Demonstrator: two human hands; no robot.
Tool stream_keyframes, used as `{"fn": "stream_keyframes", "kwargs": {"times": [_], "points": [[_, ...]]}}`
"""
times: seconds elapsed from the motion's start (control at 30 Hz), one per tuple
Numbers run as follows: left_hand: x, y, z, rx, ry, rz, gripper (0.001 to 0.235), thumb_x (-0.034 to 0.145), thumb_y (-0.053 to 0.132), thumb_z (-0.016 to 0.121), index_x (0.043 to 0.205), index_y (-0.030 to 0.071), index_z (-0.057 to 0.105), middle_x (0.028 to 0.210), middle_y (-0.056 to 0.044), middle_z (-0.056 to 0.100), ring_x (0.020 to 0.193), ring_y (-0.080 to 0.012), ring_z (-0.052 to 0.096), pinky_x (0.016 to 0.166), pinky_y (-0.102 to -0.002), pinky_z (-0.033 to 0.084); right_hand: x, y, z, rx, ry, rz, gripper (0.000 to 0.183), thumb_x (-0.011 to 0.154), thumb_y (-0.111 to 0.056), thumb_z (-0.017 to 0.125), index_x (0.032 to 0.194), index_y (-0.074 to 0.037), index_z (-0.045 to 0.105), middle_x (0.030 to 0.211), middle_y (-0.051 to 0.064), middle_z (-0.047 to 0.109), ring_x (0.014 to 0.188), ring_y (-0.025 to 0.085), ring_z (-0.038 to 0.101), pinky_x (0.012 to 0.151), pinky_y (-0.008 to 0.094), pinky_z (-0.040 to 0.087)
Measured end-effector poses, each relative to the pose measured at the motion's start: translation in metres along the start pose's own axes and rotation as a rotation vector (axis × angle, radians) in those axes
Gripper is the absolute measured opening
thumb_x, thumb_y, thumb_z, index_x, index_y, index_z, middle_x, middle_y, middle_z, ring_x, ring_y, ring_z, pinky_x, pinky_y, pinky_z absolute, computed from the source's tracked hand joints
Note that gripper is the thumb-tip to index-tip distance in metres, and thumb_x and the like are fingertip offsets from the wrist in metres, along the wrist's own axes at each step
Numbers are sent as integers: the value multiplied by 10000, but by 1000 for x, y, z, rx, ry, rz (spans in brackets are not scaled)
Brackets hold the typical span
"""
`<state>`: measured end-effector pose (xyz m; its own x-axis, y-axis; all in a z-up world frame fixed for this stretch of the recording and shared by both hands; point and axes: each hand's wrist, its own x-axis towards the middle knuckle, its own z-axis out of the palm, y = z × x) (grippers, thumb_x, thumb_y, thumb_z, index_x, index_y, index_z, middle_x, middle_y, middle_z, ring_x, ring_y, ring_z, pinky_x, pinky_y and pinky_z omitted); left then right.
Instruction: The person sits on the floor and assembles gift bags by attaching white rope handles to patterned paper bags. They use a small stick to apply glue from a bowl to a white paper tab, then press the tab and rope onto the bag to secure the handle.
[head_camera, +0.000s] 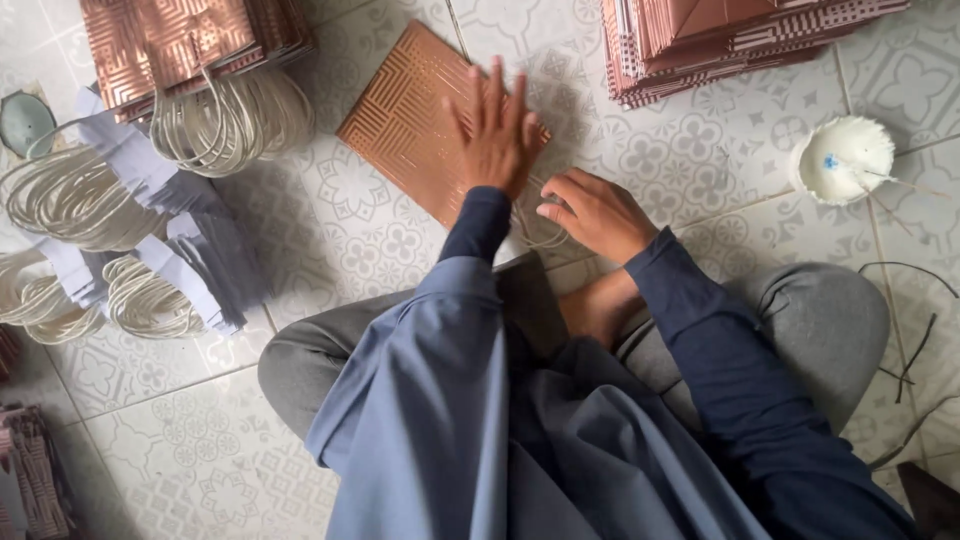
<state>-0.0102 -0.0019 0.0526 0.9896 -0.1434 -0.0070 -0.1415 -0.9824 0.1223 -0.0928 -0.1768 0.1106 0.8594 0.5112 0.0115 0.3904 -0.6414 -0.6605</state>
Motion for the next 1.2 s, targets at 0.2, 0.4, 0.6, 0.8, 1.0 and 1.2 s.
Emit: {"fn": "stream_keyframes", "kwargs": {"times": [0.2, 0.4, 0.6, 0.8, 1.0, 1.2], "points": [[-5, 17, -8, 93, -148, 55, 566, 1165, 528, 225, 1681, 332, 99, 1751, 3, 50, 1616, -275, 24, 1275, -616, -16, 1, 15, 2, -37, 26, 54, 139, 1005, -179, 662, 1069, -66, 614, 967, 150, 622, 894, 372, 612, 770, 478, 479], [-17, -40, 19, -854, 294, -6, 552, 1140, 400, 314, 1604, 109, 371, 1698, -123, 319, 1613, -281, 261, 1364, -449, 121, 50, 41, 18, -35, 366, -95, 316, 991, -2, 605, 1300, 50, 562, 1225, 243, 596, 1117, 427, 559, 973, 494, 453], [-151, -122, 87, -158, 514, -623, 633, 833, 520, 751, 1341, 176, 595, 1511, -214, 469, 1174, -404, 636, 869, -587, 574, 79, 81, 55, -175, 435, -77, 386, 999, -209, 694, 1345, -56, 614, 1147, 162, 623, 1078, 371, 607, 950, 471, 463], [-150, -54, 85, -319, 499, -629, 845, 679, 432, 777, 1448, 210, 507, 1610, -184, 361, 1325, -427, 513, 1047, -605, 423, 77, 77, 69, -214, 359, 104, 361, 937, -210, 742, 1258, -63, 666, 1060, 117, 583, 995, 356, 606, 871, 452, 512], [-142, -64, 40, -956, 632, -307, 855, 798, 10, 725, 1569, 5, 358, 1337, -301, 607, 1262, -493, 587, 1071, -609, 473, 68, 53, 61, 165, 316, 357, 364, 873, -214, 708, 1231, -150, 683, 1042, 125, 665, 999, 335, 682, 852, 427, 553], [-144, -60, 32, -1496, 619, -455, 764, 907, -174, 548, 1561, 215, 478, 1497, -54, 503, 1411, -310, 481, 1126, -484, 485, 41, 46, 42, 695, 401, 415, 616, 861, -33, 752, 1445, -25, 555, 1167, 123, 526, 976, 146, 629, 845, 267, 606]]}}
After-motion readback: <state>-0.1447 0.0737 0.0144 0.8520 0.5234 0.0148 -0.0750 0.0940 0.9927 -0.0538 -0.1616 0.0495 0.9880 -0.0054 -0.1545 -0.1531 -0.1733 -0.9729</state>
